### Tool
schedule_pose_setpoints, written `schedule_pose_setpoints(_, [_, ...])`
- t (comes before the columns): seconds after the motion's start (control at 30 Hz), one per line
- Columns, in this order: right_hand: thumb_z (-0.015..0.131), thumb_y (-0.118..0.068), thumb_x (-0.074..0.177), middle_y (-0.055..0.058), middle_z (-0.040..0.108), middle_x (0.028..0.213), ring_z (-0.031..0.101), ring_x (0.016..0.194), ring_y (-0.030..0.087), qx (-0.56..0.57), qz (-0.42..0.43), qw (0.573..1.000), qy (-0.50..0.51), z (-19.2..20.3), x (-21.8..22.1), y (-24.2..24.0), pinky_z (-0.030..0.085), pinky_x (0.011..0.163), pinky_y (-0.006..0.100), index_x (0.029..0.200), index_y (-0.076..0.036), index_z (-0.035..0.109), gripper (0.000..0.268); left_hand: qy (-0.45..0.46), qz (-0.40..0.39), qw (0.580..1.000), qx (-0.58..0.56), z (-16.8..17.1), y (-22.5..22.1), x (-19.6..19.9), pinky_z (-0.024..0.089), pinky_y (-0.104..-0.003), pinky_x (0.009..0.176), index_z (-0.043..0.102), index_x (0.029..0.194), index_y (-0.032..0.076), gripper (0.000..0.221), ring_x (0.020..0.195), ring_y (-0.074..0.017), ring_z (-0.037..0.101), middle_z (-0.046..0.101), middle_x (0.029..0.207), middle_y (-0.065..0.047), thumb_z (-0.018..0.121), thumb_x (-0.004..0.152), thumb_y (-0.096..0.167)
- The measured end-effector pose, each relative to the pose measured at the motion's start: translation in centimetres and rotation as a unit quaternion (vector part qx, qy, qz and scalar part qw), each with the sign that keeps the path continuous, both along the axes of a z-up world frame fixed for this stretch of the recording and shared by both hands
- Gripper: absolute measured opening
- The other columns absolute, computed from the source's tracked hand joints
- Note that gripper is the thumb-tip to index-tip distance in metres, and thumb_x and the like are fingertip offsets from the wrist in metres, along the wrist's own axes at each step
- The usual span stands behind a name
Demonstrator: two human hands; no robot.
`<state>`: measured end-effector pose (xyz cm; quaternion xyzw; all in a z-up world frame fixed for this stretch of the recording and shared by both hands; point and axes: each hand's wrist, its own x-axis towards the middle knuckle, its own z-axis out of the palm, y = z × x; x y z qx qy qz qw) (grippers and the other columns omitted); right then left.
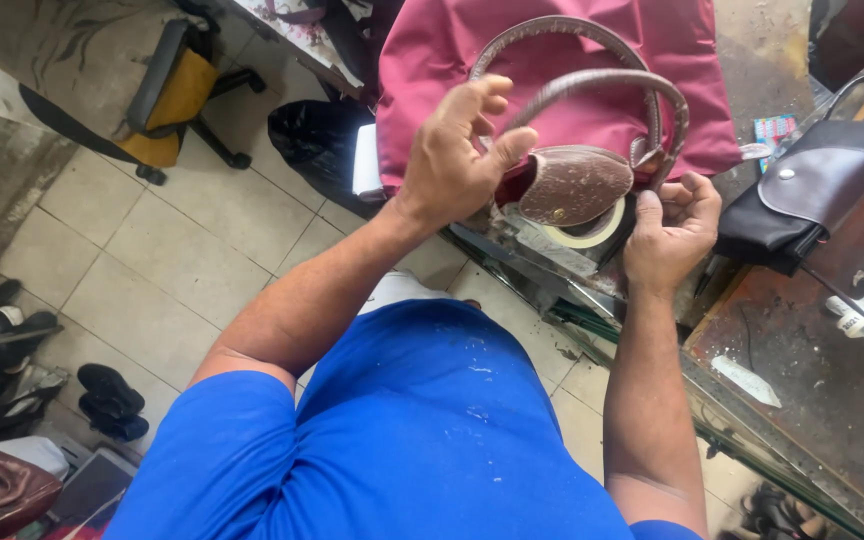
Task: Writing a description on a label and attaching it to a wallet before placing it in a handbag
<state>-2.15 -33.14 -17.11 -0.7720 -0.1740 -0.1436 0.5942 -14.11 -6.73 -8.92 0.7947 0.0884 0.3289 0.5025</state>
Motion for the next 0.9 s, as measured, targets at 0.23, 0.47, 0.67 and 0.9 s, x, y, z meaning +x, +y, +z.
schedule_pose_setpoints(0.23, [0.068, 0.009, 0.098, 0.012, 0.068, 0.103, 0.068, 0.095, 0.020, 0.002, 0.004, 1.000, -0.003, 0.5, -0.5, 0.6, 0.056, 0.090, 0.031, 0.126, -0.003, 0.056, 0.032, 0.041, 0.026, 0.997, 0.056, 1.4, 5.6, -7.6, 0.060, -0.031, 0.062, 0.058, 0.115, 0.007, 0.032, 0.077, -0.0195, 0.066, 0.067, 0.101, -0.010, 0.076, 0.092, 0.019])
schedule_pose_setpoints(0.47, [0.069, 0.011, 0.096, 0.016, 0.070, 0.107, 0.071, 0.094, 0.023, -0.049, -0.003, 0.998, -0.034, 1.0, -0.8, 1.6, 0.058, 0.087, 0.033, 0.123, -0.004, 0.057, 0.033, 0.075, 0.048, 0.995, 0.050, -1.7, 9.2, -13.5, 0.055, -0.032, 0.062, 0.062, 0.104, 0.007, 0.030, 0.071, -0.0176, 0.063, 0.068, 0.094, -0.007, 0.085, 0.085, 0.013])
schedule_pose_setpoints(0.67, [0.073, 0.006, 0.091, 0.014, 0.069, 0.100, 0.068, 0.089, 0.021, -0.066, -0.036, 0.996, -0.057, 0.4, -0.5, 1.3, 0.056, 0.084, 0.033, 0.120, -0.004, 0.060, 0.034, 0.078, 0.013, 0.997, 0.004, -3.0, 10.0, -16.2, 0.057, -0.028, 0.065, 0.068, 0.103, 0.007, 0.024, 0.071, -0.0153, 0.067, 0.070, 0.093, -0.005, 0.080, 0.083, 0.003])
schedule_pose_setpoints(0.9, [0.061, 0.014, 0.091, 0.023, 0.075, 0.098, 0.066, 0.076, 0.023, 0.032, -0.015, 0.999, -0.033, -0.3, -0.2, 1.0, 0.053, 0.068, 0.033, 0.116, -0.002, 0.053, 0.031, 0.107, -0.025, 0.993, 0.033, -6.1, 10.6, -19.9, 0.053, -0.031, 0.066, 0.067, 0.090, 0.009, 0.014, 0.073, -0.0173, 0.065, 0.069, 0.082, -0.003, 0.076, 0.081, 0.005])
